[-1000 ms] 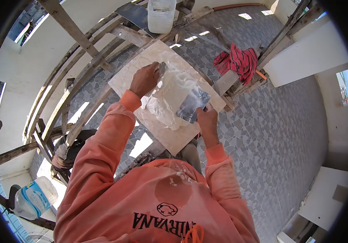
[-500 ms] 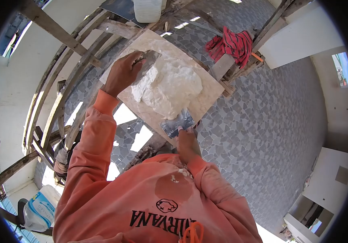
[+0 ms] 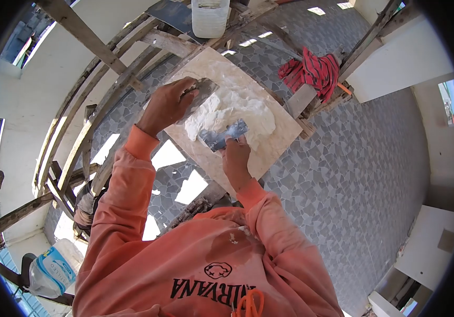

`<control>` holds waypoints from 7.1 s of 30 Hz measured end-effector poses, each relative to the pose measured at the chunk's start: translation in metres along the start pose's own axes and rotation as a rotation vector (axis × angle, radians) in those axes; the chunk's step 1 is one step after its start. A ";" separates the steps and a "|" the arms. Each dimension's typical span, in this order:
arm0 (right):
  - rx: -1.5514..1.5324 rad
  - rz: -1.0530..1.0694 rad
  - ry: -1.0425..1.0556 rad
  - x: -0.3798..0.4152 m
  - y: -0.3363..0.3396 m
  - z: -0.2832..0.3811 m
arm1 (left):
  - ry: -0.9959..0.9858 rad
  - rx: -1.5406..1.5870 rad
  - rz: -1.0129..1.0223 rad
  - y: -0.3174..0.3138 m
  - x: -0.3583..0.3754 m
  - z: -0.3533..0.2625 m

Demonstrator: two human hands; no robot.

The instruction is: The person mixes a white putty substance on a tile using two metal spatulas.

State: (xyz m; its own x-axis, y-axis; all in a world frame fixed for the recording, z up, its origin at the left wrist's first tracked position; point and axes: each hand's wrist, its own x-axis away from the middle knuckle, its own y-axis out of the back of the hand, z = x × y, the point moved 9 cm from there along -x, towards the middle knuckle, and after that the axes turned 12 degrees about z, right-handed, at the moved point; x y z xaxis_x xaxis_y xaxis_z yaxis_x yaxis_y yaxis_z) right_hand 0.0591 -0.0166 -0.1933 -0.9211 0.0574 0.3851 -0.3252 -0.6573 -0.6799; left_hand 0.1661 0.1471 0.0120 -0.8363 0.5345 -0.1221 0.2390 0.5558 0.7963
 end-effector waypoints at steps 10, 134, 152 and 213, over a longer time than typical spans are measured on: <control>0.463 0.080 -0.080 -0.049 -0.058 0.035 | 0.056 -0.019 0.115 -0.074 -0.036 0.009; -0.168 -0.035 -0.104 0.021 0.017 -0.096 | -0.021 -0.021 -0.060 0.019 -0.021 0.038; 0.354 0.144 -0.099 -0.077 -0.088 0.033 | 0.011 -0.087 0.170 -0.043 -0.061 0.027; 2.668 1.052 0.492 -0.023 0.039 0.102 | 0.749 0.508 -0.831 -0.070 0.089 0.060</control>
State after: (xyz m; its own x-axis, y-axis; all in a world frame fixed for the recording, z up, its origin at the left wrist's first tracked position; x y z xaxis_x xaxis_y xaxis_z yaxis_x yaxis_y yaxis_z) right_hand 0.0895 -0.1200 -0.1650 -0.6263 -0.6788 0.3835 0.1636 0.3665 0.9159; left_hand 0.1041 0.1940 -0.0904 -0.8629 -0.5048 0.0218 -0.4766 0.8275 0.2968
